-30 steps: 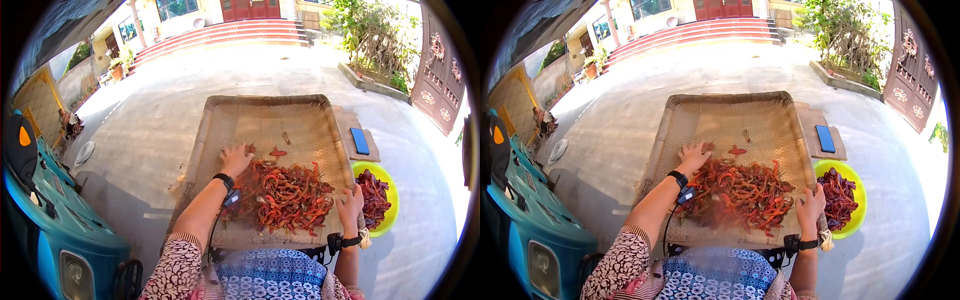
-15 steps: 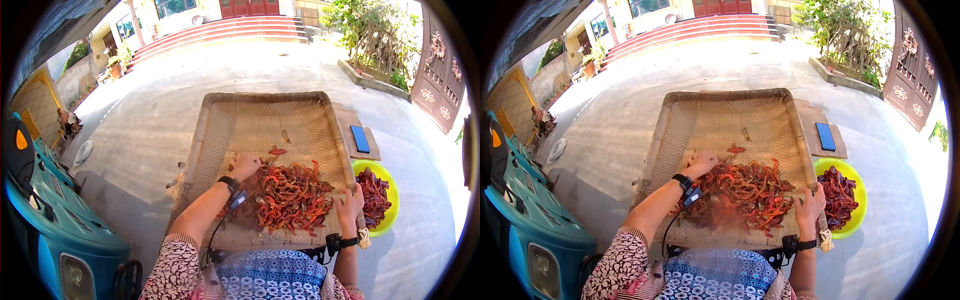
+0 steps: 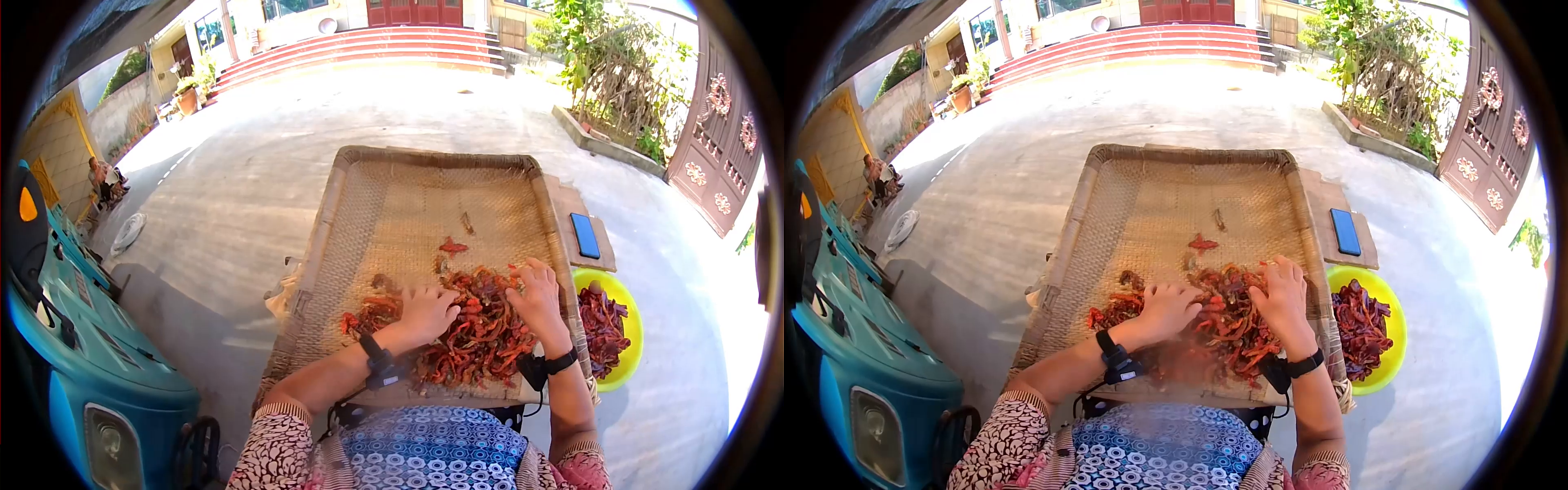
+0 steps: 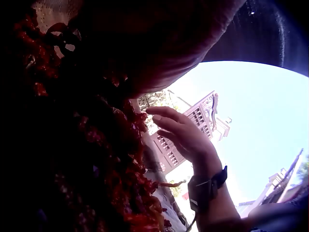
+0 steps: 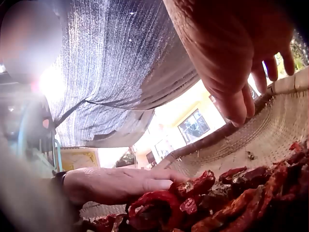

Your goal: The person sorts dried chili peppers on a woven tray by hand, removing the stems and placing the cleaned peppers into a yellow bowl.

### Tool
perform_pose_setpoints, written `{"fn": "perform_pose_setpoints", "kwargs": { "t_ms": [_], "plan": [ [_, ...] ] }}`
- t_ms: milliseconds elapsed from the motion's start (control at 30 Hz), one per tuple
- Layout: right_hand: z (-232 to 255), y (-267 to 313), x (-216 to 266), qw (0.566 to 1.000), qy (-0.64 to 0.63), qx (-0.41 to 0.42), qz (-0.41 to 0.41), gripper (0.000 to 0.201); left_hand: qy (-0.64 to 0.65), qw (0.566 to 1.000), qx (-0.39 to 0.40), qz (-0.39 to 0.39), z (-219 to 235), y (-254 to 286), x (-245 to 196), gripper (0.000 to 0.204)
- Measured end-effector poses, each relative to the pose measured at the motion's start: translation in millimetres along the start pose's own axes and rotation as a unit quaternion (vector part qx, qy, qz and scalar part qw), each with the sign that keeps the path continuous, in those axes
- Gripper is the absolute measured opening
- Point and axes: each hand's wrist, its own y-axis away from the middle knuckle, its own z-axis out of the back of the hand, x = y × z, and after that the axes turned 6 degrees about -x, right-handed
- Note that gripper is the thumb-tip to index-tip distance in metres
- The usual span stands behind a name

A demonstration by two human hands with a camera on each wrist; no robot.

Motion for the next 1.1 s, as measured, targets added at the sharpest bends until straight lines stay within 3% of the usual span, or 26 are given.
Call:
{"fn": "perform_pose_setpoints", "kwargs": {
  "t_ms": [100, 233, 300, 533, 700, 800, 900, 1000, 1100],
  "plan": [
    [-22, -33, -2, 0.992, -0.010, 0.120, 0.022, 0.036, -0.004, 0.999, -0.029, -0.016, -12, 12, 1, 0.038],
    [-83, -84, -17, 0.984, -0.002, 0.176, 0.042, 0.042, -0.031, 0.992, -0.102, -0.063, -15, 25, 1, 0.036],
    [-108, -100, -23, 0.976, 0.012, 0.213, 0.032, 0.046, -0.041, 0.992, -0.100, -0.066, -17, 25, 2, 0.035],
    [-137, -120, 2, 0.960, 0.094, 0.263, -0.018, 0.057, -0.027, 0.987, -0.135, -0.078, -29, 30, 11, 0.034],
    [-165, -119, -25, 0.958, 0.104, 0.268, 0.003, 0.056, -0.004, 0.997, -0.062, -0.049, -23, 28, 8, 0.037],
    [-165, -114, -33, 0.974, 0.055, 0.205, 0.076, 0.044, 0.011, 0.998, -0.058, -0.038, -29, 26, 9, 0.037],
    [-147, -112, -26, 0.961, 0.000, 0.243, 0.135, 0.034, 0.027, 0.998, -0.049, -0.029, -28, 27, 10, 0.038],
    [-116, -90, -1, 0.941, -0.142, 0.305, 0.043, 0.029, 0.051, 0.998, -0.020, -0.023, -20, 27, 8, 0.041],
    [-98, -72, 13, 0.944, -0.173, 0.274, 0.064, 0.017, 0.094, 0.995, 0.017, -0.009, -9, 25, 8, 0.045]
  ]
}}
